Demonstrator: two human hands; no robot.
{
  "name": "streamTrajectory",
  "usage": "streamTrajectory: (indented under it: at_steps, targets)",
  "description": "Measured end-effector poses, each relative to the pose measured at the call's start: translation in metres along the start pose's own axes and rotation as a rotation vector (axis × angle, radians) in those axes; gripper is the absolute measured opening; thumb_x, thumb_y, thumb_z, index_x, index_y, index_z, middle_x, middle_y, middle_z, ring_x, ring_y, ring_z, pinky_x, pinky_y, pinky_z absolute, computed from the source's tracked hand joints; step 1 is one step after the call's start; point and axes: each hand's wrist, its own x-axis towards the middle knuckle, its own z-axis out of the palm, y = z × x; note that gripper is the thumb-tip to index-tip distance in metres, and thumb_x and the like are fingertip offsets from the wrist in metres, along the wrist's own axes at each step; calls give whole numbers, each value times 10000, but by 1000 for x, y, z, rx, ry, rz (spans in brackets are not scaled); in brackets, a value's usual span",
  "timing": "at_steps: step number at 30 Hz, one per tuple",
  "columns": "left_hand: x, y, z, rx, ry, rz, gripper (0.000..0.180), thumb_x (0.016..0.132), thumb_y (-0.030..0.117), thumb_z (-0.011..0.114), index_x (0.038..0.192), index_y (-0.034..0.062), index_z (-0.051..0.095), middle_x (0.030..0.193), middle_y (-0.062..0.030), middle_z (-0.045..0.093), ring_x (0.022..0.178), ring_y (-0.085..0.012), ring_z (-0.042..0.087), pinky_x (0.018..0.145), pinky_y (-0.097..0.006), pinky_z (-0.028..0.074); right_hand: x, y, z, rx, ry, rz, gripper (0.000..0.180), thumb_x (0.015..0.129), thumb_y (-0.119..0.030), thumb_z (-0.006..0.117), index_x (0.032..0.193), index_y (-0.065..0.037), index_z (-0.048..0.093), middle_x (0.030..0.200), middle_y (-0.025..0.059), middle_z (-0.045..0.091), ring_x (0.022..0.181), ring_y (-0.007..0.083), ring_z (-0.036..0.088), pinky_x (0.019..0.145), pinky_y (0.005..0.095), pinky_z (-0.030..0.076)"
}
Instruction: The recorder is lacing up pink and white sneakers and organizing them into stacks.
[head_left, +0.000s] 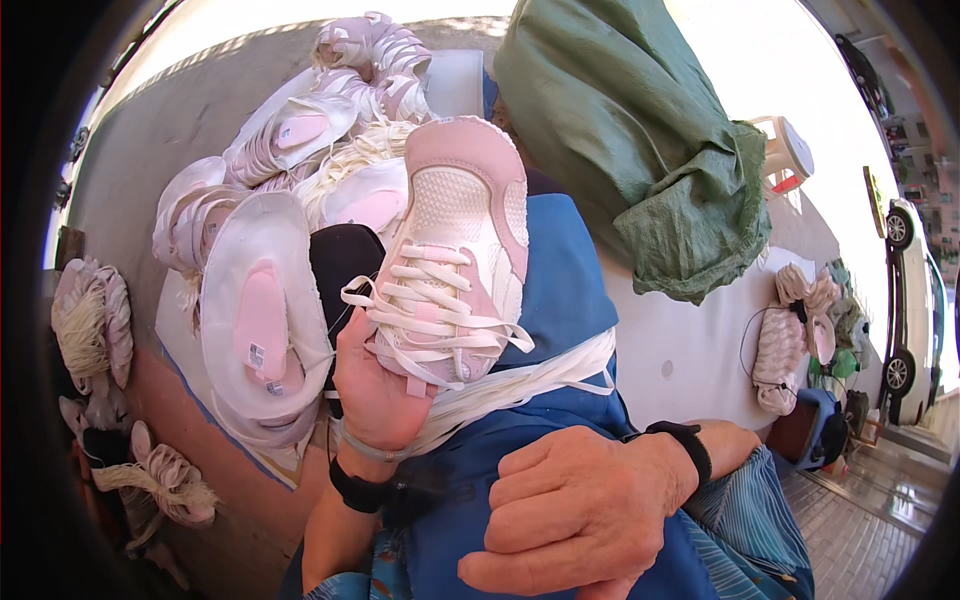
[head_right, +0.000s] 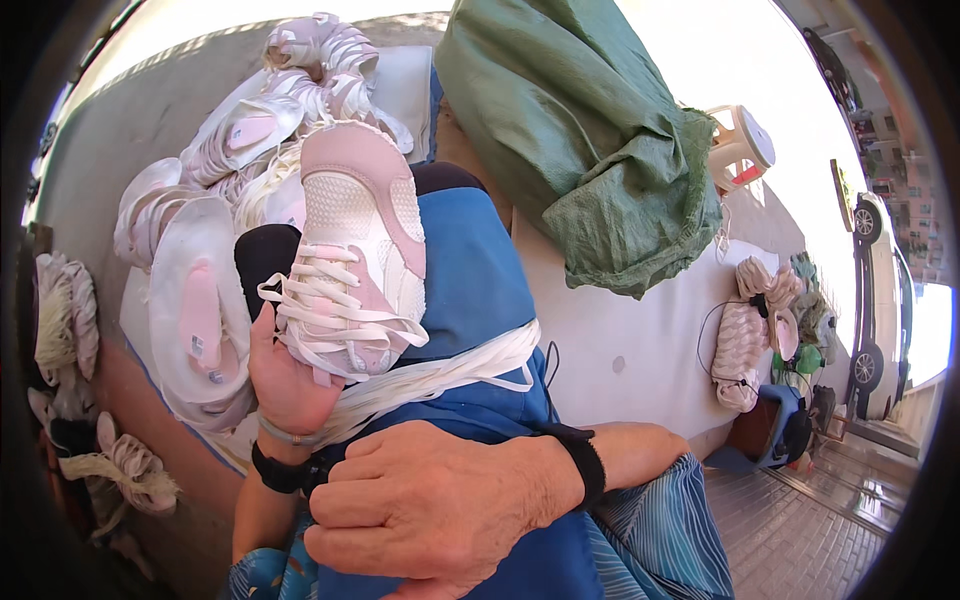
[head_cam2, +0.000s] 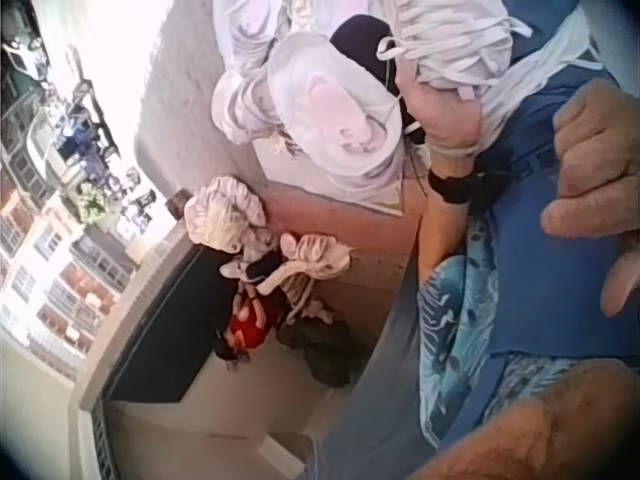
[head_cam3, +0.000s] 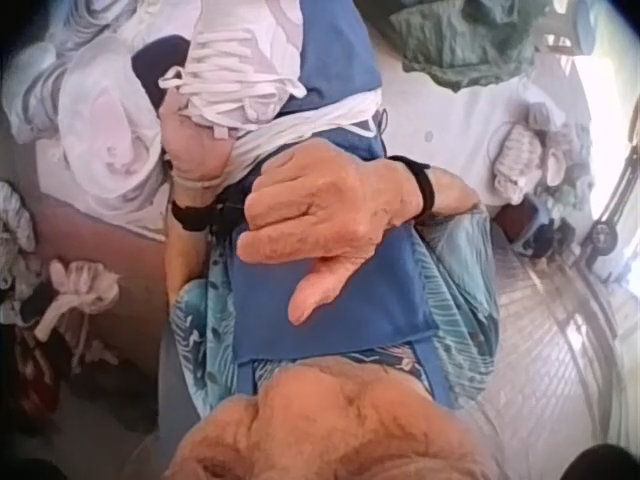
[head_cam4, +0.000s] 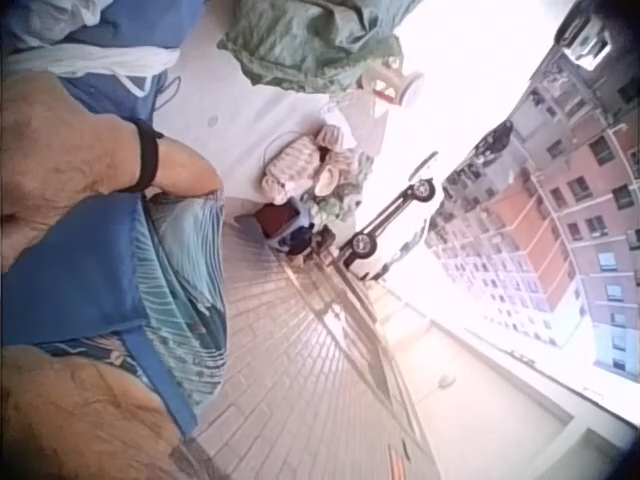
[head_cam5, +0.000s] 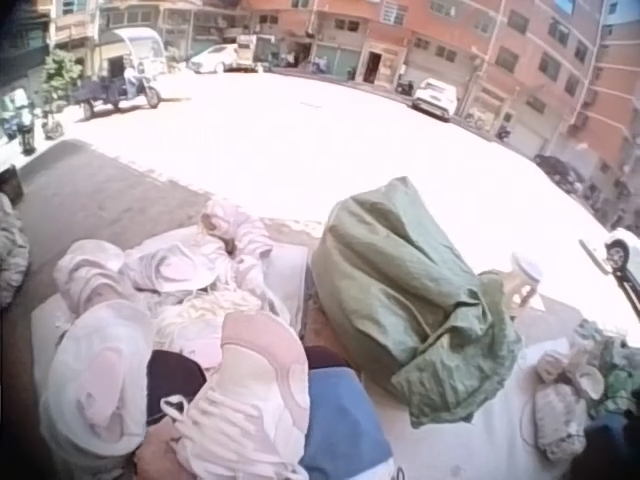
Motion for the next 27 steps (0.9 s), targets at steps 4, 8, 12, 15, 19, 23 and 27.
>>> streamTrajectory:
  at_steps: [4,8,12,15,19,23,27]
  targets:
    - [-7,6,-2,-38,13,13,607,963,491,426,1429,102,426,1386,-79,512,1270,-269,492,1071,-454,383,39,-16,-6,79,-5,44,537,904,-513,607,808,16,611,663,42,376,495,167,424,425,282,323]
    - [-5,4,-5,-70,36,6,610,964,495,429,1429,100,425,1380,-76,519,1266,-266,496,1070,-449,386,27,-12,13,131,25,31,524,902,-517,607,753,-17,573,661,42,365,510,176,429,437,286,336]
    - [-5,4,-1,-59,41,-7,607,965,505,428,1413,96,443,1380,-75,526,1263,-268,501,1067,-449,390,33,-16,14,273,-10,89,528,904,-525,597,684,-60,482,657,49,361,529,200,453,447,296,353]
    - [-5,5,-2,-85,48,-14,604,965,504,431,1407,94,449,1382,-76,527,1264,-270,501,1068,-451,390,34,-16,15,308,-14,91,537,907,-532,588,672,-70,451,656,54,366,534,211,466,447,302,361]
    - [-5,2,-3,-85,65,0,612,967,496,434,1424,89,428,1401,-80,509,1279,-274,488,1081,-454,376,42,-20,3,275,-126,85,540,909,-534,585,677,-67,445,659,59,384,542,226,484,452,310,376]
    - [-6,1,-3,-72,30,-1,615,971,490,433,1434,85,414,1419,-83,490,1295,-279,472,1091,-457,365,36,-20,12,423,-120,104,540,898,-531,602,687,-56,456,666,72,417,564,251,517,466,323,404]
    - [-5,0,-1,-59,7,10,606,976,477,427,1436,83,411,1425,-80,484,1299,-283,464,1097,-457,357,36,-20,17,522,-159,113,531,873,-544,623,729,-46,509,700,93,490,627,288,572,503,353,453]
